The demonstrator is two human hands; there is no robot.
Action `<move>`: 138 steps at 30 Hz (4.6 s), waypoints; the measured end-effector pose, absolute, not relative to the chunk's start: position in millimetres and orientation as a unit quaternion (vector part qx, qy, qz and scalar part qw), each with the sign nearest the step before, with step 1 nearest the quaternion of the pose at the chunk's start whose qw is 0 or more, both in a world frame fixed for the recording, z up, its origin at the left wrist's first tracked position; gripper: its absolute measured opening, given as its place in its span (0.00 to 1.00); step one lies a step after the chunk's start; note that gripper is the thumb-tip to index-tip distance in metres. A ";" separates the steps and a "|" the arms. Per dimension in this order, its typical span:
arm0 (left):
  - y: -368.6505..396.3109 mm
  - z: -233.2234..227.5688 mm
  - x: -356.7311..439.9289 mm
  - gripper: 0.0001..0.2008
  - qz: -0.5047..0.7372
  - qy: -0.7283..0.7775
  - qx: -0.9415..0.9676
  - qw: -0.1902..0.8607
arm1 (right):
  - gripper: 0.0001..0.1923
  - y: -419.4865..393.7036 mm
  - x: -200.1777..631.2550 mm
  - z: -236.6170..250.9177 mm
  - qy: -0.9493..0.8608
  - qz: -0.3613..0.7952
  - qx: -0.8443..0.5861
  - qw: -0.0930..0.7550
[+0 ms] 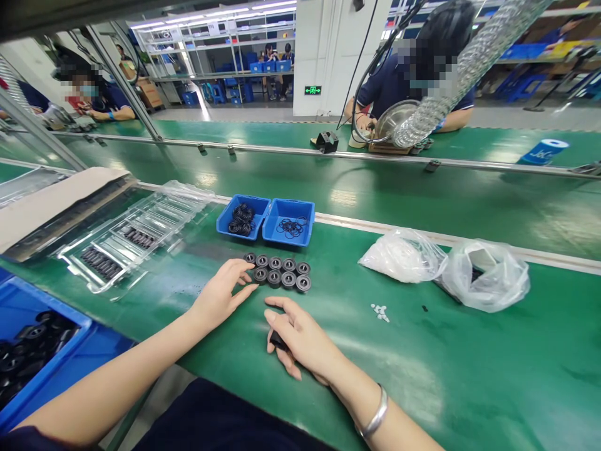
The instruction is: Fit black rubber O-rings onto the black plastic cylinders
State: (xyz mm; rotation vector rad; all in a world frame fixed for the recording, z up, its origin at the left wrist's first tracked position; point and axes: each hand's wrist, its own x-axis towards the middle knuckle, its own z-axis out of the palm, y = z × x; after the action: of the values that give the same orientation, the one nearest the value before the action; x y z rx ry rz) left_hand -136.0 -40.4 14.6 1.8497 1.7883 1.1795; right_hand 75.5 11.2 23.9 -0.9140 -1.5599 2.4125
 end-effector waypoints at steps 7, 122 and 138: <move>-68.4 44.7 -107.6 0.15 0.360 0.556 0.719 0.210 | 0.21 12.1 72.5 18.6 -0.412 0.861 -0.270 0.130; 36.7 67.7 -154.3 0.19 0.325 0.526 0.783 0.069 | 0.13 57.7 99.8 14.3 -0.814 0.301 -0.303 0.394; 189.4 57.1 -127.0 0.14 -0.032 0.598 0.799 0.051 | 0.10 66.9 96.1 8.8 -0.787 0.345 -0.300 0.414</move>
State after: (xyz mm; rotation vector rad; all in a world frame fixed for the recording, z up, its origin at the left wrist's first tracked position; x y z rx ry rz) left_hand -127.0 189.4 57.1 2.4321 1.8191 -0.0977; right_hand 96.1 66.9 8.8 -0.7542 -1.9775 0.8667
